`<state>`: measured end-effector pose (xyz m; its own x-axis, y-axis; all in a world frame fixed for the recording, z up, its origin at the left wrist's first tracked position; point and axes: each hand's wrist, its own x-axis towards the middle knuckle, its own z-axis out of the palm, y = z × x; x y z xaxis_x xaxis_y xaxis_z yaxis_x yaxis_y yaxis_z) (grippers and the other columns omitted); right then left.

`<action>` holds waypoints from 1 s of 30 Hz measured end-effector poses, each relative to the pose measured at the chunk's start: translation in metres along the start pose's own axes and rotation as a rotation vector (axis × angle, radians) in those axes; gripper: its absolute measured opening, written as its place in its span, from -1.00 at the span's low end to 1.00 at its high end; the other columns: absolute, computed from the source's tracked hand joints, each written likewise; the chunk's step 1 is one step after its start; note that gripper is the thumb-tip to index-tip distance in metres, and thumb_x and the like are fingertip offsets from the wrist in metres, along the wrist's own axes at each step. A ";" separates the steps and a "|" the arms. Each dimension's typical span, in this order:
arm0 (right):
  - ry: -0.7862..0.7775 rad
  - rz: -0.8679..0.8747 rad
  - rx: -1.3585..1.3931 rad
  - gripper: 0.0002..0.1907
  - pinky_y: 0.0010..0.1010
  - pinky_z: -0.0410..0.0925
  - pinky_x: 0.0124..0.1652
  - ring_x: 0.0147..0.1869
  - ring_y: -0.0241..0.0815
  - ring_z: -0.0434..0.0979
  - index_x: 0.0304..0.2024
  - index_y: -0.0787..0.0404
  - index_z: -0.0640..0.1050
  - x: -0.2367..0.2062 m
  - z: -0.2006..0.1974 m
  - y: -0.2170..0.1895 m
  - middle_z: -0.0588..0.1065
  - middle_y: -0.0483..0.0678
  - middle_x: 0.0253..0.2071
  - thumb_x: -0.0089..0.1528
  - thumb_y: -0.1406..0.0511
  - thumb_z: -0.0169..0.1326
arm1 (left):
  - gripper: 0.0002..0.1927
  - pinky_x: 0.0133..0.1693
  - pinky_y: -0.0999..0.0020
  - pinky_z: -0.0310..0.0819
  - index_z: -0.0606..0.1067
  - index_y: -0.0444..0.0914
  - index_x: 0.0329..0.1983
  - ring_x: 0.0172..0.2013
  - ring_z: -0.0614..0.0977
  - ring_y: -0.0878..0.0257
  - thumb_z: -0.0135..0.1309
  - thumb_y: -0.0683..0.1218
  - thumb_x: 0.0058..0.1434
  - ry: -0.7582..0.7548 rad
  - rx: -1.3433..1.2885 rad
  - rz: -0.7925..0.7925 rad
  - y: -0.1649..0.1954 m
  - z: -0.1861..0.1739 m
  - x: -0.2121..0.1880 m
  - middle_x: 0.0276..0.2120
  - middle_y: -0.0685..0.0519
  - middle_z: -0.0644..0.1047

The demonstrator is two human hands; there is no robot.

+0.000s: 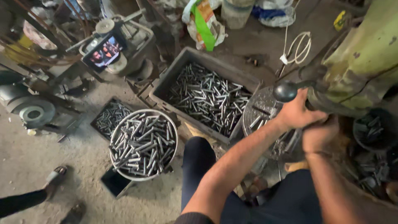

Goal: The person repeatedly picks up metal rods from a bin, positions them under a drill press, and operates the machine to drill holes. The person then removes the rods and places them into a container.

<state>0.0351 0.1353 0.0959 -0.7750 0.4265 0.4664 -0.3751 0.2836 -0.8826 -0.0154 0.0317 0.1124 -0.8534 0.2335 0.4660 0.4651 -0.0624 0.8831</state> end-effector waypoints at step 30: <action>0.105 0.800 0.443 -0.82 -0.29 0.38 -0.35 -0.37 -0.31 0.44 -0.17 0.17 0.53 0.011 -0.007 -0.020 0.49 -0.16 -0.35 0.35 0.23 -0.04 | -0.13 0.21 0.14 0.51 0.36 -0.37 0.29 0.12 0.59 0.11 0.37 -0.31 -0.18 -0.218 -0.411 -0.152 -0.019 -0.007 0.021 0.11 -0.06 0.56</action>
<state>0.0371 0.1405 0.1189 -0.8452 0.4361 -0.3090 0.0754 -0.4751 -0.8767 -0.0441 0.0314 0.1058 -0.8149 0.4647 0.3464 0.1703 -0.3792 0.9095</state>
